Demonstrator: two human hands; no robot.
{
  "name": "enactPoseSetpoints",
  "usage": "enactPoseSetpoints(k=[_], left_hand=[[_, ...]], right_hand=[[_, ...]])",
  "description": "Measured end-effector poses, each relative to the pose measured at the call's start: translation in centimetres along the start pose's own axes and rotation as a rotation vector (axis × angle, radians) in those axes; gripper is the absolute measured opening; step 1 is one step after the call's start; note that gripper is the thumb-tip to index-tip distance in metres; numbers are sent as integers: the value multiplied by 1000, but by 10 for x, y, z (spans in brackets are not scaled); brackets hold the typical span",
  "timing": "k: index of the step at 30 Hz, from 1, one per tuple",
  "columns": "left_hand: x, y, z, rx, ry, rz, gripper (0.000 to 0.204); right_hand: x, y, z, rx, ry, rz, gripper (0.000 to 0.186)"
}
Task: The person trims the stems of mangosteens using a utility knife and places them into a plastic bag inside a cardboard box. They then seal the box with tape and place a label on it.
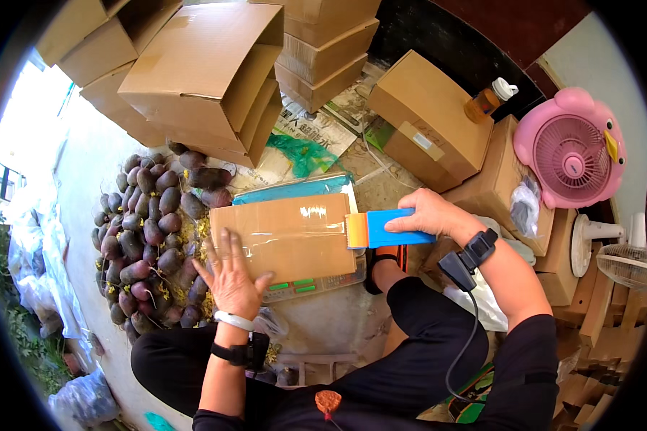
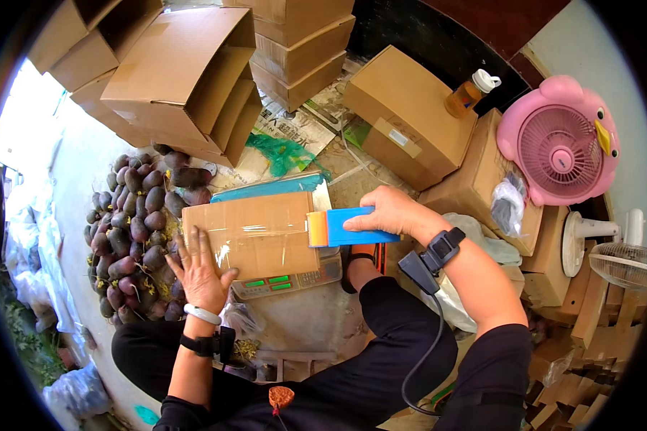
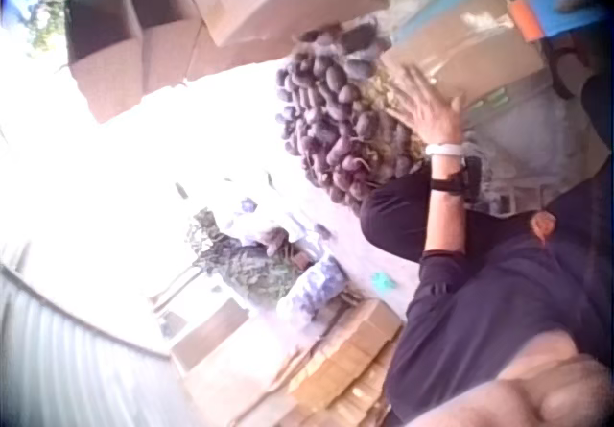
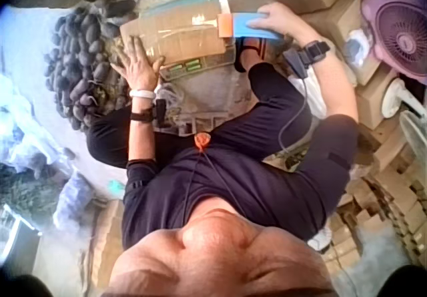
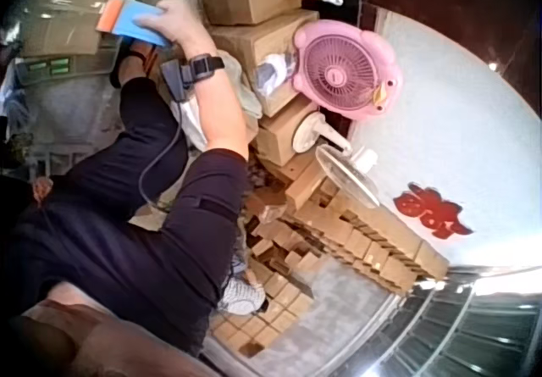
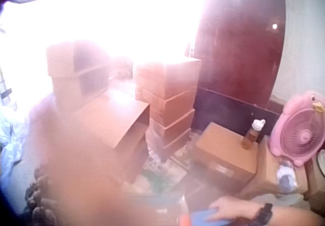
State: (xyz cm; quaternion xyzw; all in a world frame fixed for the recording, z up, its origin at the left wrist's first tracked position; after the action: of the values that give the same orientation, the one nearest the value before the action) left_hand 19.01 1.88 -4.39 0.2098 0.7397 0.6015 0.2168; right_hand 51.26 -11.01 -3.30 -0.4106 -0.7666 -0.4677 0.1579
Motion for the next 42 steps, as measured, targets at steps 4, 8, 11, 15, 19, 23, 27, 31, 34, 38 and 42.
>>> enactPoseSetpoints(k=[4,8,11,15,19,23,27,31,34,38,42], left_hand=[[-75,-13,6,51,-192,-13,117],[-140,-12,17,108,-305,-75,120],[-163,-15,17,113,-343,-84,121],[-179,-17,19,134,-358,-56,123],[-179,-17,16,158,-336,-28,121],[-182,-18,17,143,-337,1,118],[-180,-19,16,114,-336,16,118],[-180,-20,16,98,-327,26,118],[-181,-20,18,98,-328,42,117],[-180,-22,17,87,-339,56,117],[-178,-23,17,91,-336,63,117]], right_hand=[[-10,0,4,13,9,-27,59],[-14,-1,8,4,35,-32,62],[-15,-2,8,10,72,-12,60],[-27,-5,7,-13,79,-15,60],[-31,-5,-4,25,128,133,56],[-62,20,-30,34,103,152,47],[-123,46,-65,16,-56,93,47],[-158,36,-56,6,-88,-48,52],[-150,6,-20,-66,-109,-128,56],[-131,-46,33,-63,-112,-130,54],[-103,-72,62,-36,-81,-106,55]])
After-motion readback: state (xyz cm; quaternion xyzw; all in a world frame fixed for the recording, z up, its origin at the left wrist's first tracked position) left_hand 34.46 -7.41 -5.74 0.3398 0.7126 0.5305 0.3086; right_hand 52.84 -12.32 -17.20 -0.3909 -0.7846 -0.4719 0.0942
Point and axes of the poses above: each hand's wrist, its own z-axis towards the middle knuckle, its own y-axis out of the back of the hand, x = y × z, the point moved 8 cm from there along z, towards the middle knuckle, and after that the axes turned 2 degrees about x, right-handed, at the moved point
